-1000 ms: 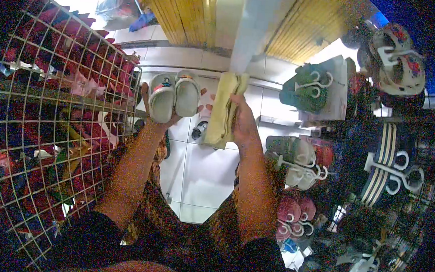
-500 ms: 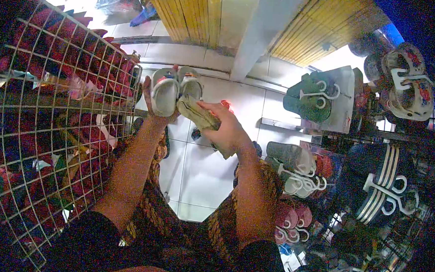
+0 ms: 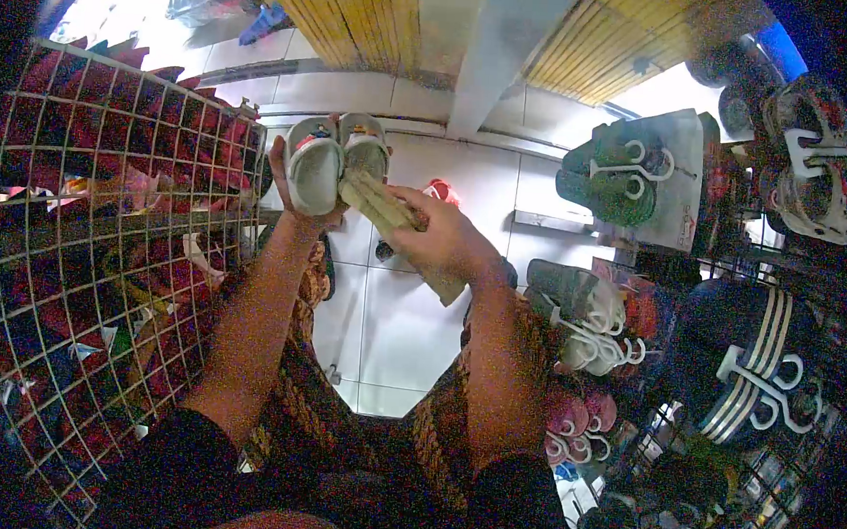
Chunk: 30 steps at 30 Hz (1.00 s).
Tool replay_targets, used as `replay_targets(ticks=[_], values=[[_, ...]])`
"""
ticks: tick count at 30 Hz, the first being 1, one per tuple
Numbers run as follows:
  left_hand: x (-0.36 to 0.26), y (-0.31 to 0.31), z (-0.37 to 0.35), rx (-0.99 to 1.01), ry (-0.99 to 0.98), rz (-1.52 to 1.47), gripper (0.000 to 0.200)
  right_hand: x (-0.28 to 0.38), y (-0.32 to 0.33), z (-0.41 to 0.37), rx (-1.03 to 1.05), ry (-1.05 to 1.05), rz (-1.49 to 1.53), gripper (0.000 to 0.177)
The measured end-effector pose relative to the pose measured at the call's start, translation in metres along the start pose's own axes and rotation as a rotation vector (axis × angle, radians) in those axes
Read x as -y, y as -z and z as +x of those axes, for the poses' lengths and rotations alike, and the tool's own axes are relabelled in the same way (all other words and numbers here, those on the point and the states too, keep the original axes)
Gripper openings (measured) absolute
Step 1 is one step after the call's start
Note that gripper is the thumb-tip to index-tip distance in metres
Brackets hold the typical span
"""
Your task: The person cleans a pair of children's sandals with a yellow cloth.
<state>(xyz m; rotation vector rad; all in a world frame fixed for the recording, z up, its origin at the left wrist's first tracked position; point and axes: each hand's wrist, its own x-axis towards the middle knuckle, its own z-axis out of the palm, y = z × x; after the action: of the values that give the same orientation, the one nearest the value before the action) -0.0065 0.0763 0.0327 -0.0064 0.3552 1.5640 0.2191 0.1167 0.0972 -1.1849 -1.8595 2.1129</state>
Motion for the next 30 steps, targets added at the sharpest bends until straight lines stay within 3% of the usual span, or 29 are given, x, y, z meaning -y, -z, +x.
replay_targets(ticks=[2, 6, 7, 12, 13, 14, 16, 17, 20, 24, 28, 30], values=[[-0.001, -0.005, -0.001, -0.027, -0.003, -0.010, 0.082, -0.016, 0.007, 0.003, 0.007, 0.073, 0.095, 0.064], [0.000, -0.012, -0.004, 0.067, 0.051, -0.075, 0.085, 0.000, 0.011, -0.001, -0.072, -0.063, 0.458, 0.060], [0.002, -0.012, -0.005, 0.080, 0.062, -0.098, 0.084, -0.002, 0.010, -0.004, -0.080, 0.039, 0.399, 0.058], [0.006, 0.006, -0.011, 0.063, 0.025, -0.125, 0.078, 0.000, -0.002, -0.015, 0.032, 0.064, 0.399, 0.058], [0.013, 0.000, -0.010, -0.066, -0.037, 0.032, 0.073, -0.004, -0.004, -0.016, 0.083, 0.049, 0.389, 0.059], [0.016, -0.005, -0.015, 0.034, -0.015, -0.004, 0.069, -0.006, -0.009, -0.018, 0.029, 0.067, 0.261, 0.057], [0.020, 0.000, -0.016, -0.038, -0.058, 0.319, 0.077, -0.009, -0.018, -0.018, -0.080, 0.112, -0.008, 0.056], [0.023, 0.002, -0.019, -0.048, -0.059, 0.321, 0.076, -0.008, -0.021, -0.017, -0.133, 0.063, -0.076, 0.053], [0.025, -0.003, -0.025, -0.062, -0.071, 0.297, 0.073, -0.001, -0.038, -0.021, -0.228, 0.178, -0.247, 0.049], [0.026, -0.003, -0.032, -0.074, -0.072, 0.302, 0.071, 0.011, -0.040, -0.033, -0.211, 0.199, -0.243, 0.046], [0.027, -0.007, -0.034, -0.032, -0.033, 0.187, 0.067, -0.004, -0.068, -0.023, -0.447, 0.246, -0.199, 0.043], [0.028, -0.008, -0.040, -0.020, -0.076, 0.223, 0.066, -0.008, -0.071, -0.024, -0.285, 0.141, -0.065, 0.044]])
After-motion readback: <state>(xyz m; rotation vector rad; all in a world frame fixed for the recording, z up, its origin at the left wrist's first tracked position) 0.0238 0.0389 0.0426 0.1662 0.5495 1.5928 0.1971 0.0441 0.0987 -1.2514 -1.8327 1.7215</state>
